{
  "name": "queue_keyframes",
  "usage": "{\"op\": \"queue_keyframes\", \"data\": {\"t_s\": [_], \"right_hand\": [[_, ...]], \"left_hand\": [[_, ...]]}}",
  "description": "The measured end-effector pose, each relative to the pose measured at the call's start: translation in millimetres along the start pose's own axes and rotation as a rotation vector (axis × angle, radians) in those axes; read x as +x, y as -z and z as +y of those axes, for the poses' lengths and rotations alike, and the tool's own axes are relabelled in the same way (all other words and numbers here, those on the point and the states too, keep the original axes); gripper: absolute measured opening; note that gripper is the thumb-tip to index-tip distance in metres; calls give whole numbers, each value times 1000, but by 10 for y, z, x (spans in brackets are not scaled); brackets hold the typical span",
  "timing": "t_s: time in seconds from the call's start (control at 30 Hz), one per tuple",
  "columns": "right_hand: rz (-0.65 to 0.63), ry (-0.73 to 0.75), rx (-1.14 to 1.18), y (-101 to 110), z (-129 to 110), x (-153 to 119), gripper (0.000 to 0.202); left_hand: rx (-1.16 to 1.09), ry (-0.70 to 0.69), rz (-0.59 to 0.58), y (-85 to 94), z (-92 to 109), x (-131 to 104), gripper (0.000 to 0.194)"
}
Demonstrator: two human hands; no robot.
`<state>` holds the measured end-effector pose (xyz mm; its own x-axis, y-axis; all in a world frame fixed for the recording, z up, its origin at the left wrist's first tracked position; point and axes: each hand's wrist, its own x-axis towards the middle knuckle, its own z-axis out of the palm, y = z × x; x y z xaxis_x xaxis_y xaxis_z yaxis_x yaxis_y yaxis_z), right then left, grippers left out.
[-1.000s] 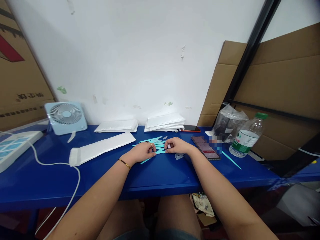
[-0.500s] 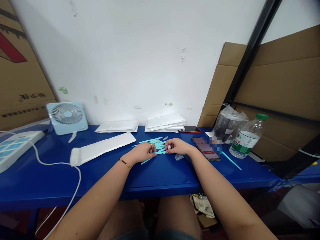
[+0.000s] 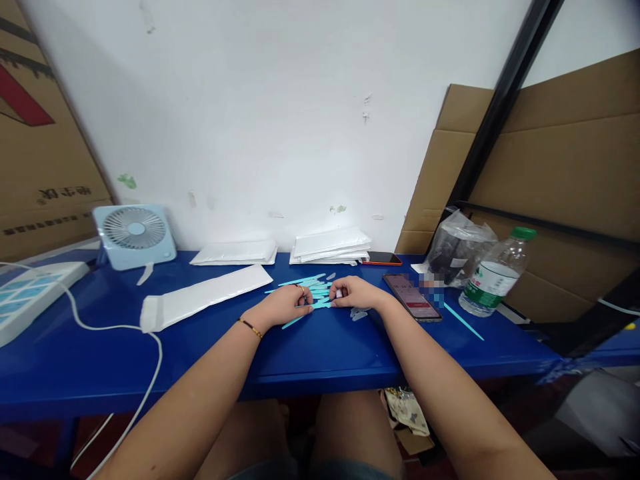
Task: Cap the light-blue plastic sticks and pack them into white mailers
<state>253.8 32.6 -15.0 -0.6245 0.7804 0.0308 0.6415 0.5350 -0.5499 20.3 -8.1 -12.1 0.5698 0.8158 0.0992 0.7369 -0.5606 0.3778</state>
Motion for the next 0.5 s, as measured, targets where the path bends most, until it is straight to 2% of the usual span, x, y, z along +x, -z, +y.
{"op": "queue_keyframes", "data": {"t_s": [0.5], "right_hand": [[-6,-7,-4,-2,18,4,26]], "left_hand": [[15,-5,-15,-8,-6,13,32]]}}
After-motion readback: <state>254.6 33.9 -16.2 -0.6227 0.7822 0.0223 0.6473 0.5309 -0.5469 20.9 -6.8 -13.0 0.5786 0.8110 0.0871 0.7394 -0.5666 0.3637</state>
